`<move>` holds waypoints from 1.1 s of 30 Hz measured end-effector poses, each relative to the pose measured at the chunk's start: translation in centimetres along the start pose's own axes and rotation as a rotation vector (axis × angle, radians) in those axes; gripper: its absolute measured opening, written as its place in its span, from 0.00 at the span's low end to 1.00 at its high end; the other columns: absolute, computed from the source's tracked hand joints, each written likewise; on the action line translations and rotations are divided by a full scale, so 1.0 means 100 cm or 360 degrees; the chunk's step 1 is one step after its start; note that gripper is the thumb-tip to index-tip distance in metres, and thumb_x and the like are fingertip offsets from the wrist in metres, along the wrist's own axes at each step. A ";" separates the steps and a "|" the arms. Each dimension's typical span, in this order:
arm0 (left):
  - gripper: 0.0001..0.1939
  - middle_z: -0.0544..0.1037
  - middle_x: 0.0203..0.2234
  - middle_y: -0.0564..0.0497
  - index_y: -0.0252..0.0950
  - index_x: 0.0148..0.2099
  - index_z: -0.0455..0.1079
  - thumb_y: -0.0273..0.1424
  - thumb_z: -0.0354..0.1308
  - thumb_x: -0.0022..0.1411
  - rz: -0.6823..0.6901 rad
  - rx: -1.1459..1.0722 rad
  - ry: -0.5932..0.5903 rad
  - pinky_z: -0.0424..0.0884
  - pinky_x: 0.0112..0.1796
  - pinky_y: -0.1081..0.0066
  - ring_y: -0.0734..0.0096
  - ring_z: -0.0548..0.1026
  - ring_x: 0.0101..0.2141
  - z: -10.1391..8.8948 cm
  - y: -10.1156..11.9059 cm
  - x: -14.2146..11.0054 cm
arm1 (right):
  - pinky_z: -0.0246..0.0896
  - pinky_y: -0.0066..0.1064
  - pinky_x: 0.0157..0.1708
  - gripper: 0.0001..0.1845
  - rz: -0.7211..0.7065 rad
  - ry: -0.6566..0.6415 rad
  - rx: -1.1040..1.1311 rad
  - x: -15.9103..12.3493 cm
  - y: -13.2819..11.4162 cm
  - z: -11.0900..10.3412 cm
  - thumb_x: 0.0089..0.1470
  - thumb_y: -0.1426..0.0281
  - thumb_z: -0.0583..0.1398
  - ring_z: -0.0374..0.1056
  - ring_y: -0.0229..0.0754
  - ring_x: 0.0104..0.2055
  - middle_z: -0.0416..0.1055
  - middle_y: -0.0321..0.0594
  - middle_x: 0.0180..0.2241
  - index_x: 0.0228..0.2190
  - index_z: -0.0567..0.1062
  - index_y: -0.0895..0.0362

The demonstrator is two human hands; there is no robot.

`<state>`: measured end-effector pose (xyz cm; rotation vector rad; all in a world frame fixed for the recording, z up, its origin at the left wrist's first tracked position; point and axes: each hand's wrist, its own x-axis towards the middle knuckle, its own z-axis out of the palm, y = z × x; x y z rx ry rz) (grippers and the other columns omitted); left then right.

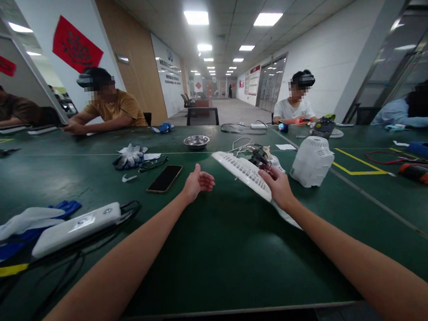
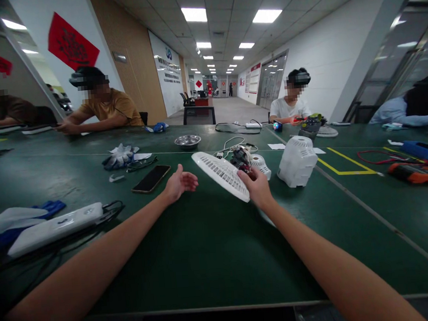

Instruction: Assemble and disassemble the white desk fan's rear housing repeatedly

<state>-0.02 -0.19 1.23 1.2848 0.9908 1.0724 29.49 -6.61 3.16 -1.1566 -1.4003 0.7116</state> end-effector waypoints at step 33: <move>0.04 0.83 0.30 0.45 0.29 0.42 0.79 0.26 0.65 0.66 -0.0155 -0.0311 0.0171 0.76 0.29 0.73 0.71 0.80 0.27 0.021 -0.010 0.008 | 0.75 0.47 0.45 0.31 0.0259 0.0059 0.0320 0.028 0.011 -0.014 0.59 0.47 0.53 0.79 0.53 0.44 0.79 0.46 0.48 0.57 0.65 0.50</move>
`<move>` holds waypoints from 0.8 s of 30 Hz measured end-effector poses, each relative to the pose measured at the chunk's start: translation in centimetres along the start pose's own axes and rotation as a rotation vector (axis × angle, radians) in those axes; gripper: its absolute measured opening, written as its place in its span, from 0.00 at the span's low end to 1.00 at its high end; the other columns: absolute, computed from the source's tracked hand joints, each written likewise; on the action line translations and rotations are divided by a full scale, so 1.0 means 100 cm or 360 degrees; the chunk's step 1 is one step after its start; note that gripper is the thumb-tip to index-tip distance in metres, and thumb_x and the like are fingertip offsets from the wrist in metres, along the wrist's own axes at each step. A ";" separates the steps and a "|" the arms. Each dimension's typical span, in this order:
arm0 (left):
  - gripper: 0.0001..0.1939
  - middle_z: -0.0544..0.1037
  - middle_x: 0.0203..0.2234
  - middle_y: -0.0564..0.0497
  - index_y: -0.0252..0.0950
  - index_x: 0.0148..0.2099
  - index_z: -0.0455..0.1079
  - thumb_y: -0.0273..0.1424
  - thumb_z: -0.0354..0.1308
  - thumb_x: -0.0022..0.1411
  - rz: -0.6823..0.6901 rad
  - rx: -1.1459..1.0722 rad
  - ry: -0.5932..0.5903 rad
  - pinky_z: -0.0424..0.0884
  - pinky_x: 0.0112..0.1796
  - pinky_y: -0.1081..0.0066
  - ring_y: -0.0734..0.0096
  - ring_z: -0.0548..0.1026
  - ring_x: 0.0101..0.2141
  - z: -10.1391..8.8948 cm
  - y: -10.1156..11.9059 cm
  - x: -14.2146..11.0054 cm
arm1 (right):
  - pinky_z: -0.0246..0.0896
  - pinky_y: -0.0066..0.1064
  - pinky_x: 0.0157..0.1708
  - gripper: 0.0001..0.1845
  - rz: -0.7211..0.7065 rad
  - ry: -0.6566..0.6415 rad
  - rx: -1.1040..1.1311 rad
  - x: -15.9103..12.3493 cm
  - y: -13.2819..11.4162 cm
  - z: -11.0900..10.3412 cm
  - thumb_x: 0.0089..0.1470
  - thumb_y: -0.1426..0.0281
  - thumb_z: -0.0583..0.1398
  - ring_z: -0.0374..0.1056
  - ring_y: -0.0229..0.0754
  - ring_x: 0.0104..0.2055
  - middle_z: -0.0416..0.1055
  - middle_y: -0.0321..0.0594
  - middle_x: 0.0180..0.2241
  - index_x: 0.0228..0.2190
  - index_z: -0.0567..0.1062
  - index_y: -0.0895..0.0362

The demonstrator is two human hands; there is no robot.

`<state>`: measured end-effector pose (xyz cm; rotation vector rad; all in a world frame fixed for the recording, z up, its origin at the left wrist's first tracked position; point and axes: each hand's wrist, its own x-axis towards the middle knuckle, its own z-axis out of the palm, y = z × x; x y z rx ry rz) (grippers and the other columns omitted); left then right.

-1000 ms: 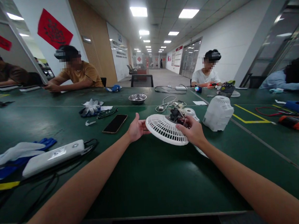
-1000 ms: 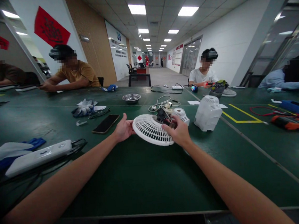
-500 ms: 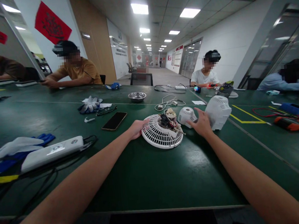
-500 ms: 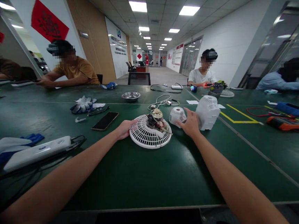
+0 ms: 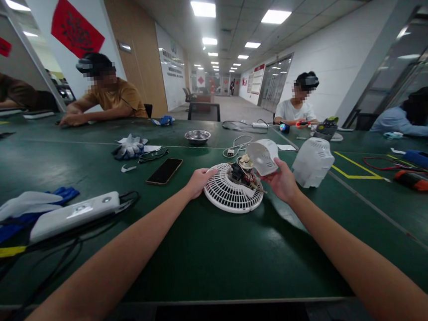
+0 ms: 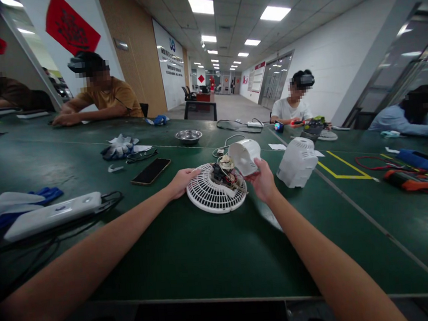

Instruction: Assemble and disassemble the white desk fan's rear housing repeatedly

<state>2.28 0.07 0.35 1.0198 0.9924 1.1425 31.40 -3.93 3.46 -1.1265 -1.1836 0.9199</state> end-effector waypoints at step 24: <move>0.28 0.80 0.48 0.41 0.35 0.61 0.69 0.48 0.53 0.69 0.1390 0.1759 -0.0543 0.67 0.51 0.49 0.51 0.77 0.46 -0.008 0.034 -0.024 | 0.69 0.61 0.54 0.51 -0.1128 -0.0505 -0.1313 -0.036 -0.022 0.015 0.52 0.58 0.68 0.71 0.64 0.57 0.65 0.52 0.66 0.70 0.53 0.48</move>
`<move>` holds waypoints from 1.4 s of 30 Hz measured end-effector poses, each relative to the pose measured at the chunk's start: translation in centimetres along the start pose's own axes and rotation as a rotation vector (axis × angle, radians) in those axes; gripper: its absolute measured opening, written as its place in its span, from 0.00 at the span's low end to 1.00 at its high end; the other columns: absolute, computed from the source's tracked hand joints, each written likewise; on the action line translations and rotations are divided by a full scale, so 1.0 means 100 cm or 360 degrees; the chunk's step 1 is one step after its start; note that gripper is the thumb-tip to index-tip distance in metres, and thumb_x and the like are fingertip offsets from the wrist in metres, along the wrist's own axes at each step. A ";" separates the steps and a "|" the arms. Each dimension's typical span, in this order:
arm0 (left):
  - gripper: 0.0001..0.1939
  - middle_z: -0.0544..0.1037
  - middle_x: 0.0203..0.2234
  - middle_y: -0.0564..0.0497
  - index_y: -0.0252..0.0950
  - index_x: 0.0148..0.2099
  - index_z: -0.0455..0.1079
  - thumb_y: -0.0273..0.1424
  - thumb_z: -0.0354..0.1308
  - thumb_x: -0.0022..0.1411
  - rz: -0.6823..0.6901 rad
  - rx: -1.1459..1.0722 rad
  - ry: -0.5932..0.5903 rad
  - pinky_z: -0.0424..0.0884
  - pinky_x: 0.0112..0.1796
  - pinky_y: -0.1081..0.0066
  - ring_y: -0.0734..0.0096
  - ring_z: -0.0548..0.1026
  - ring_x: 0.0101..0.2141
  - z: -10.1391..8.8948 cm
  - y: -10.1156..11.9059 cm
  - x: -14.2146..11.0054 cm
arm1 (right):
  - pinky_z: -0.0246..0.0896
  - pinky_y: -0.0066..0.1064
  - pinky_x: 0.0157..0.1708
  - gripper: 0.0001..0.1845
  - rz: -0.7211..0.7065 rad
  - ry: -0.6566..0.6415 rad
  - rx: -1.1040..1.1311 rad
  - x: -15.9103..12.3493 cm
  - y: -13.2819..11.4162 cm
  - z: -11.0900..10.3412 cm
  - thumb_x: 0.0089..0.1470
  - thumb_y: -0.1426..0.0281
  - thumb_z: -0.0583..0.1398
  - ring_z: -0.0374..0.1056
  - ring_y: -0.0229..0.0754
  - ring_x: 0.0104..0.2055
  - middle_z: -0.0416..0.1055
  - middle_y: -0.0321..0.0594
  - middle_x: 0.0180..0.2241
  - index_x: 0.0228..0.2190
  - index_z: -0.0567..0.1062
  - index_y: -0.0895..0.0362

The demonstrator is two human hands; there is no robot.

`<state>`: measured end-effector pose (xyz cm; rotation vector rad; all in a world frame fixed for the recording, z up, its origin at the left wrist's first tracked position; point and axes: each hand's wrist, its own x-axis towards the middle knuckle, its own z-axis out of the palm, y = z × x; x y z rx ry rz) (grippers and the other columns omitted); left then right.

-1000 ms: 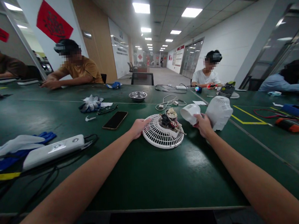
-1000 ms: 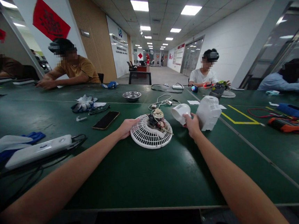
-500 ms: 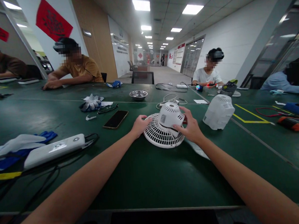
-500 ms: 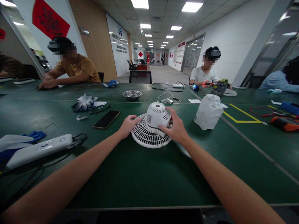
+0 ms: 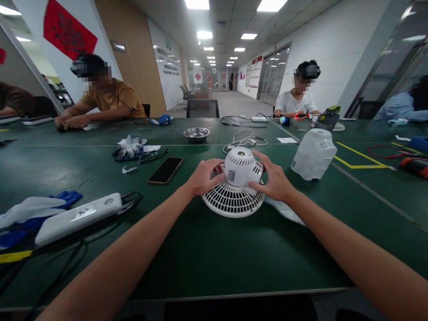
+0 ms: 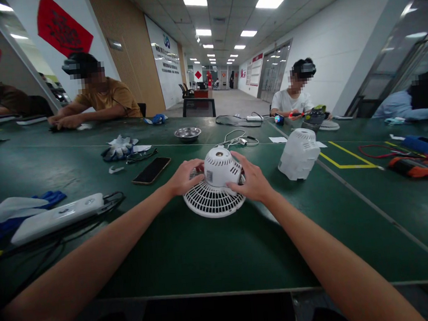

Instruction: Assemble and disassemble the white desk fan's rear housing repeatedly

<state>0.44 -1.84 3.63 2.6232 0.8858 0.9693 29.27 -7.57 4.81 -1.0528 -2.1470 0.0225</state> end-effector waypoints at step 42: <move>0.37 0.77 0.52 0.36 0.33 0.61 0.68 0.54 0.65 0.59 -0.0069 -0.0202 -0.0249 0.72 0.48 0.51 0.48 0.76 0.49 -0.008 0.014 0.005 | 0.64 0.60 0.60 0.54 -0.0095 -0.0211 -0.0008 0.000 -0.003 -0.002 0.56 0.53 0.65 0.69 0.64 0.63 0.63 0.52 0.69 0.73 0.47 0.51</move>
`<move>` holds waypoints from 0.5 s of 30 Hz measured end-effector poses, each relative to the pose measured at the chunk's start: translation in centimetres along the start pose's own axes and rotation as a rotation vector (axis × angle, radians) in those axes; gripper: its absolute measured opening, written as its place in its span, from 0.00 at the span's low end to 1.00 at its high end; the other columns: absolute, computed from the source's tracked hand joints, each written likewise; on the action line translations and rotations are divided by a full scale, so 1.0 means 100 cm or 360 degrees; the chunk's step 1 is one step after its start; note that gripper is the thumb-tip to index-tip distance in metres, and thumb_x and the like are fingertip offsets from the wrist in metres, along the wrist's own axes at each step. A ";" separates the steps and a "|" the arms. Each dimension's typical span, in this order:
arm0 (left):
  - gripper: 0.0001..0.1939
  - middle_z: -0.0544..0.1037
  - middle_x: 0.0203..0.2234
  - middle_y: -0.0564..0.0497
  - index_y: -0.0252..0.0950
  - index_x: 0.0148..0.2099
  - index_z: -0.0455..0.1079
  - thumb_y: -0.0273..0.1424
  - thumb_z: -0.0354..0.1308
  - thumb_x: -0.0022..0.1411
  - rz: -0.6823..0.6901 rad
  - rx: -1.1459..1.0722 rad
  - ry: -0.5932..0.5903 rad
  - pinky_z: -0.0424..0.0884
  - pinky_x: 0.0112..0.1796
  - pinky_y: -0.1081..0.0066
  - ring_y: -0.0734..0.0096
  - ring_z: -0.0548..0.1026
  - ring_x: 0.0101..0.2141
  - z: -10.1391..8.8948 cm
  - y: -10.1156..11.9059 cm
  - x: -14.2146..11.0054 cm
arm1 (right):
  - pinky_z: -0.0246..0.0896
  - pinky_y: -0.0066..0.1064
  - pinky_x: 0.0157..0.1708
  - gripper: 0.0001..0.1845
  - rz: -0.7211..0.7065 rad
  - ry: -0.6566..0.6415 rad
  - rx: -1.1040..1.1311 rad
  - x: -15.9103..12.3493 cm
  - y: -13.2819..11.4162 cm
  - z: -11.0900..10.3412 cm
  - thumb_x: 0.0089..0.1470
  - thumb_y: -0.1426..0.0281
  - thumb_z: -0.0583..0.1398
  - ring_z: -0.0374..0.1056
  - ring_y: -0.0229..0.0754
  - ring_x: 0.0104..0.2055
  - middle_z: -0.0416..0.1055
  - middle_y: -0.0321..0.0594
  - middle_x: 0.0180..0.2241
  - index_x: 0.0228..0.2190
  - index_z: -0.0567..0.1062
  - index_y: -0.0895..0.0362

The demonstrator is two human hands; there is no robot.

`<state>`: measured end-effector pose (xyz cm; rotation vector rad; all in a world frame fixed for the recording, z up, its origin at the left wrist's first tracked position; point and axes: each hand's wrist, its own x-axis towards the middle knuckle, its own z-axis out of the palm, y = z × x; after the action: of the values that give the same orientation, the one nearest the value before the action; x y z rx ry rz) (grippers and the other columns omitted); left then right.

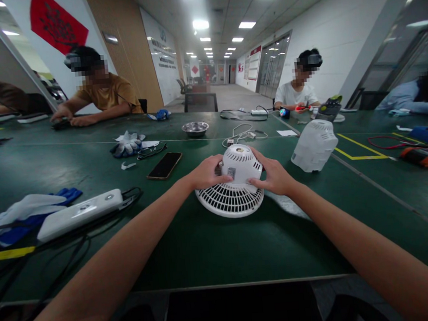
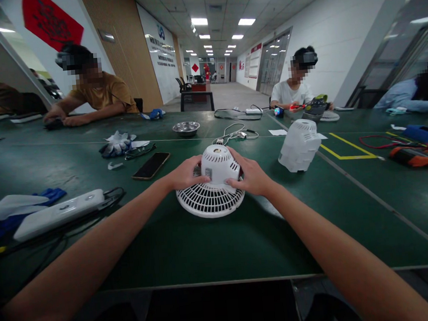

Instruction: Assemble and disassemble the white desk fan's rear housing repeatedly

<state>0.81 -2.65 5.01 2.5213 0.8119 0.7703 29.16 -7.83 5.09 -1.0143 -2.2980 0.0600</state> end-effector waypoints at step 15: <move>0.33 0.75 0.59 0.35 0.34 0.70 0.58 0.35 0.58 0.65 0.0082 -0.0064 0.0201 0.69 0.58 0.46 0.49 0.76 0.55 0.005 -0.006 -0.002 | 0.73 0.58 0.43 0.56 0.0270 0.0115 -0.0194 0.002 -0.029 0.013 0.52 0.43 0.65 0.78 0.62 0.40 0.79 0.51 0.47 0.72 0.51 0.49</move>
<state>0.73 -2.44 4.19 2.4868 0.7668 0.9611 26.45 -9.45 4.91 -1.2523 -2.1678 -0.0472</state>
